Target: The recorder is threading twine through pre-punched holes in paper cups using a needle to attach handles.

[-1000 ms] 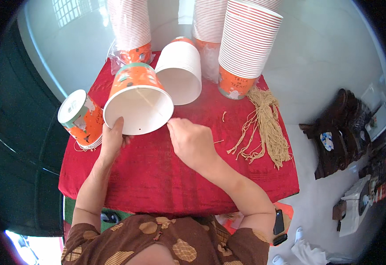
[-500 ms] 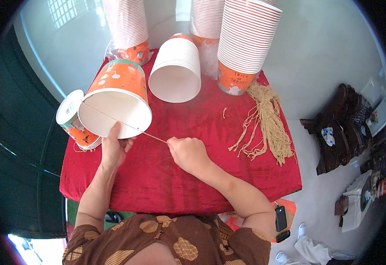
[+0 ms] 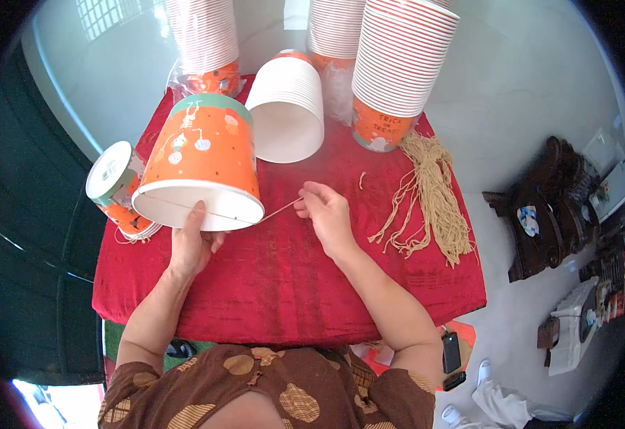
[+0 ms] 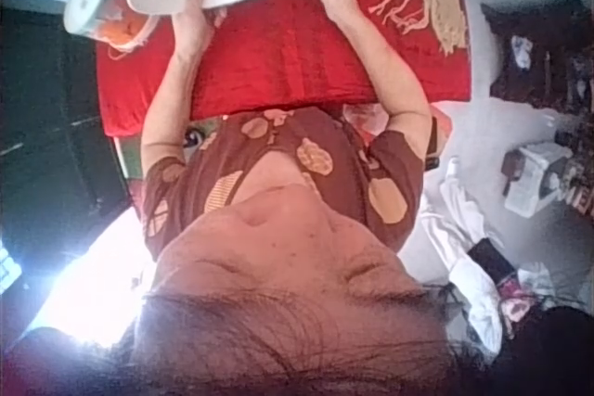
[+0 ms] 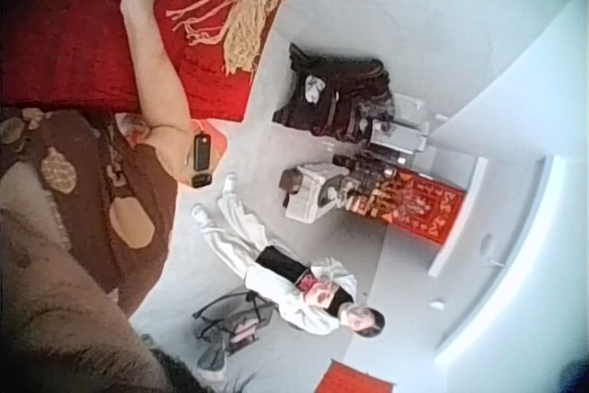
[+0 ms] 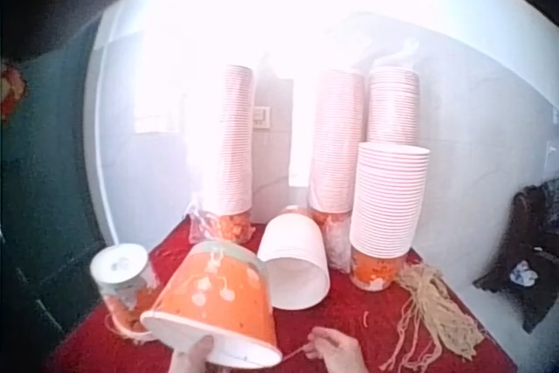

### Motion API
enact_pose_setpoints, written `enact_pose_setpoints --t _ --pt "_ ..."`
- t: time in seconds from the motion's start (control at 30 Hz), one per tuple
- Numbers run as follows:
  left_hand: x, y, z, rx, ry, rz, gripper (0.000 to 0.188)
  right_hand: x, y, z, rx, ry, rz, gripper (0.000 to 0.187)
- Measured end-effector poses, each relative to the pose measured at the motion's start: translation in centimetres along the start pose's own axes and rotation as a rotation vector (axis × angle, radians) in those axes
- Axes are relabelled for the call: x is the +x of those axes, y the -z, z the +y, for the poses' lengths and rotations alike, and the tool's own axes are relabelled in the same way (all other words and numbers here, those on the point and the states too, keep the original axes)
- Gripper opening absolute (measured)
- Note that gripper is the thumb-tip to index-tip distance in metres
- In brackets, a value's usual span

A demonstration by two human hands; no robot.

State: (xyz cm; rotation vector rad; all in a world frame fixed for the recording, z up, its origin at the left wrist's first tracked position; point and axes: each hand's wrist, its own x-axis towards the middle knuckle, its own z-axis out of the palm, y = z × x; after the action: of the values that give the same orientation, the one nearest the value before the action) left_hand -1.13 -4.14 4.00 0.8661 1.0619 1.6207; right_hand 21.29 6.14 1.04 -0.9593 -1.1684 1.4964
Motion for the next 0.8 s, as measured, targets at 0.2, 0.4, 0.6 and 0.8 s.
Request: enact_pose_setpoints --t 0.2,0.4,0.6,0.8 --pt "0.1 1.8 -2.2 0.099 -0.054 -0.115 0.023 0.9 1.3 -0.5 0.436 -0.038 0.095 0.023" --pt "0.2 2.7 -3.1 0.257 -0.063 -0.212 0.024 1.4 2.8 -1.2 0.517 -0.005 0.024 0.018" --pt "0.0 1.6 -1.8 0.199 -0.056 -0.086 0.028 0.8 2.1 -2.5 0.500 -0.003 -0.026 0.032" --pt "0.3 0.7 -0.8 0.087 -0.020 -0.037 0.033 0.7 2.3 -2.4 0.508 -0.025 -0.124 0.031"
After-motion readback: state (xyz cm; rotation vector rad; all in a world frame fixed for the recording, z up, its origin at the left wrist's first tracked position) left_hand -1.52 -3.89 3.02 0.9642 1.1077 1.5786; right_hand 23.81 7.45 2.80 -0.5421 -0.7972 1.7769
